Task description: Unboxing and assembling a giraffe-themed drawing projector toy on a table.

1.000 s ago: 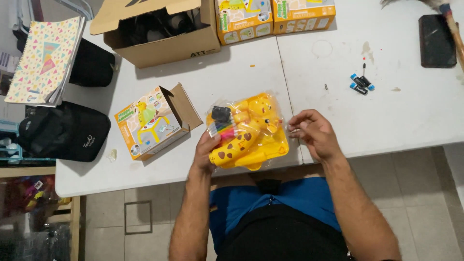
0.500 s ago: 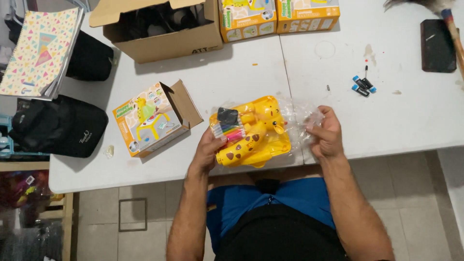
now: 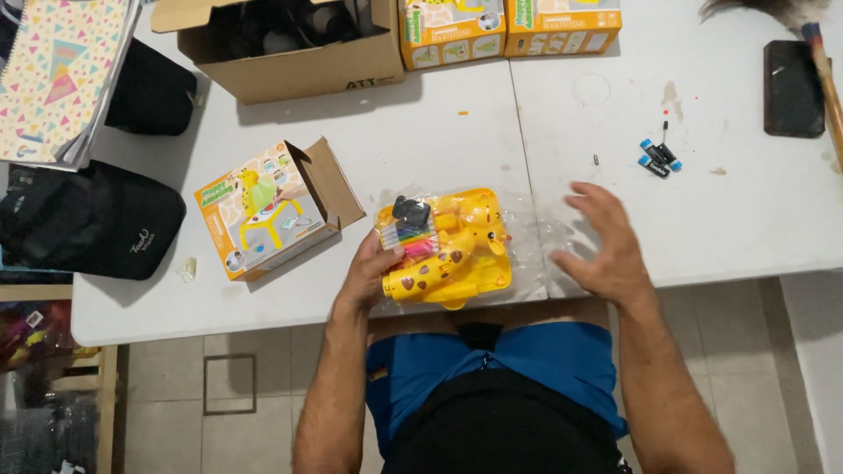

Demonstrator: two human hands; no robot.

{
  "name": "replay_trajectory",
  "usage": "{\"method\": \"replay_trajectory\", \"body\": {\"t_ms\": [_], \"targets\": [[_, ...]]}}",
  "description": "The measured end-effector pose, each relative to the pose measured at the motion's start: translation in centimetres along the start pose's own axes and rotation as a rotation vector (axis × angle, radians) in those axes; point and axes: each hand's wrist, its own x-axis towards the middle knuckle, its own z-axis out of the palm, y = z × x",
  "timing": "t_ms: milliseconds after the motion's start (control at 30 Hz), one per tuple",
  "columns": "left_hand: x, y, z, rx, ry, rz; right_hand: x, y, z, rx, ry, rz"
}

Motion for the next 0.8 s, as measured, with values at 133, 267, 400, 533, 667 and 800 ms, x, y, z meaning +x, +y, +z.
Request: {"method": "replay_trajectory", "body": {"t_ms": [133, 267, 400, 533, 667, 800], "targets": [[0.5, -0.7, -0.1, 0.011, -0.032, -0.033, 0.2, 1.7, 2.5, -0.102, -0.134, 0.082], [-0.2, -1.6, -0.6, 0.012, 0.008, -0.021, 1.0, 2.9, 1.3, 0.019, 0.168, 0.078], [0.1, -2.0, -1.5, -0.049, 0.069, -0.015, 0.2, 4.2, 0.0, 0.073, 0.518, 0.288], [0.4, -1.9, -2.5, -0.024, 0.031, -0.069, -1.7, 3.9, -0.5, 0.353, 0.316, 0.553], [0.5, -2.0, -2.1, -0.025, 0.015, -0.082, -1.8, 1.3, -0.2, 0.561, -0.039, 0.769], [0.8, -0.8, -1.3, -0.034, -0.005, -0.094, -2.2, 3.2, 2.2, 1.029, 0.099, 0.689]]}}
